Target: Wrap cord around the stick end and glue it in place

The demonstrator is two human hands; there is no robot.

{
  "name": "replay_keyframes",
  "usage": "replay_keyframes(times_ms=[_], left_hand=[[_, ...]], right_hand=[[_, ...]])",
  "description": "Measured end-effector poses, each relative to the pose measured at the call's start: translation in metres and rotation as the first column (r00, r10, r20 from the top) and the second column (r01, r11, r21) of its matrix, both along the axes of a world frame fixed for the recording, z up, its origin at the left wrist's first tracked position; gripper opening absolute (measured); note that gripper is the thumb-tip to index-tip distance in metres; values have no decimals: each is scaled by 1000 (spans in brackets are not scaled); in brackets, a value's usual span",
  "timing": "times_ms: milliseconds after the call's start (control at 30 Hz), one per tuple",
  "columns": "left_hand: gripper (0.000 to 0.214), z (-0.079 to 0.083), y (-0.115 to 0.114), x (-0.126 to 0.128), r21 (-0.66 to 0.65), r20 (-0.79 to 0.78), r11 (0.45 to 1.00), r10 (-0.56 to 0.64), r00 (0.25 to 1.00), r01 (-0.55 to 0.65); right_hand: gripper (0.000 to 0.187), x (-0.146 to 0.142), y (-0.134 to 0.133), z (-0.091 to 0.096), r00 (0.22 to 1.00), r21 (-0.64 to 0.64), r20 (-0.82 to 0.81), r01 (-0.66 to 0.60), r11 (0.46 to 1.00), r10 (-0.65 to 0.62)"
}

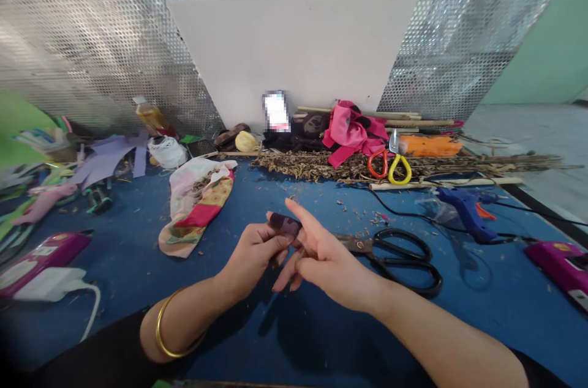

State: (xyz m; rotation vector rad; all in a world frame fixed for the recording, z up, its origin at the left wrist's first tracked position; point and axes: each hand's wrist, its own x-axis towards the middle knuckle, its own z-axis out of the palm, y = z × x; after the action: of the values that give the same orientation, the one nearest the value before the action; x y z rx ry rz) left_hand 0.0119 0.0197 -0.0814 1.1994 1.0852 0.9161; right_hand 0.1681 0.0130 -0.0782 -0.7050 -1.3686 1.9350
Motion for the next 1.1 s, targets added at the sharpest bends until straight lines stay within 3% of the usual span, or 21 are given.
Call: replay_keyframes(times_ms=[200,367,433,533,633,733,967,1100], left_hand=[[31,-1,-1,0,15,-50,1000,23,998,-23],[37,0,-1,1,60,-73,997,-41,997,45],[38,1,-1,1,58,-89,997,-53,995,59],[40,1,-1,0,62,-106,997,-38,994,45],[36,1,-3,0,58,-84,998,-15,996,19],[34,1,-4,1,30,-55,999,-11,998,12],[36,0,-4,3,-53,-15,993,-109,994,108],[36,1,-4,3,-71,28,987,-139,990,141]], right_hand=[[93,-1,1,-4,996,74,77,37,997,-43],[89,0,4,-8,980,184,169,73,980,-105],[84,2,6,-12,957,319,240,80,944,-162],[82,5,10,-19,901,524,343,51,850,-266],[85,8,12,-21,853,646,409,-19,763,-324],[81,8,13,-20,812,698,457,-75,712,-363],[65,6,13,-19,674,724,534,-54,687,-510],[66,8,14,-22,630,772,540,-107,627,-557]])
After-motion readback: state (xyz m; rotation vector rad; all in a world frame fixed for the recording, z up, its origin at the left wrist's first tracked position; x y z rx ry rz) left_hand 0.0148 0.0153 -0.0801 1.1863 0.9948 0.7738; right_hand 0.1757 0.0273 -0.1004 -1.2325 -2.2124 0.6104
